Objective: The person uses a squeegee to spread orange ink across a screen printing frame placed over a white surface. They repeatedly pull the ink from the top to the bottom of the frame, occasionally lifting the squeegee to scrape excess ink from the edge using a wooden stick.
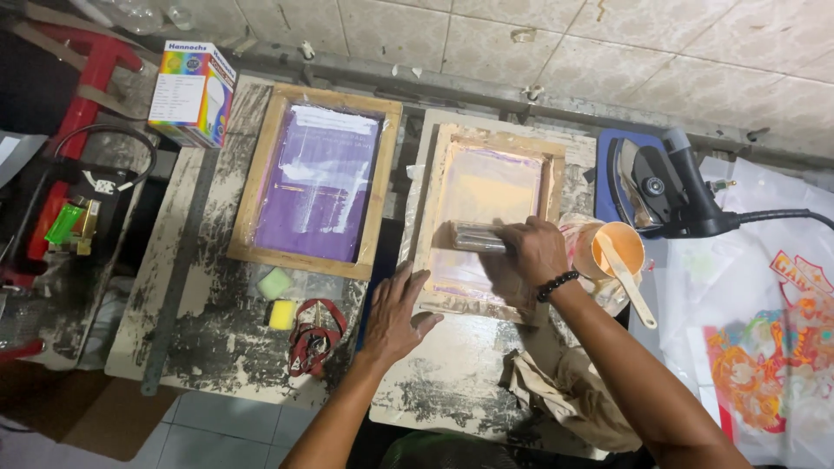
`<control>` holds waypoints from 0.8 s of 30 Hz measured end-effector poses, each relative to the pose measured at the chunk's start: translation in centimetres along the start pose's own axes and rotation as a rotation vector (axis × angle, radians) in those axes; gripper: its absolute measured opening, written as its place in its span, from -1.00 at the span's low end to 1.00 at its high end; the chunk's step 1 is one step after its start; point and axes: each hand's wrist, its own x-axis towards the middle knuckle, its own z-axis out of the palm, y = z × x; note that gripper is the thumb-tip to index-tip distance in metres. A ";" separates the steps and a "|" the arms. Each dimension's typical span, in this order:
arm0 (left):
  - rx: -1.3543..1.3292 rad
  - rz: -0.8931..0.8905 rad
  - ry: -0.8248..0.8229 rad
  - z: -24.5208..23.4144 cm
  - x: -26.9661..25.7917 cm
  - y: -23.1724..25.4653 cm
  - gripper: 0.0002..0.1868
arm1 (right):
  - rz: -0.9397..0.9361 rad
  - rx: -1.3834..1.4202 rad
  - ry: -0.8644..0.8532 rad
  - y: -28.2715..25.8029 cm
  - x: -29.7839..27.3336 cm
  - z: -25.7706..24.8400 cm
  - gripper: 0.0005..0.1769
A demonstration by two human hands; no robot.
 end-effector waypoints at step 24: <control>0.001 0.135 0.010 1.5 0.9 -3.6 -0.41 | 0.205 0.140 -0.551 1.4 -2.7 0.6 -0.83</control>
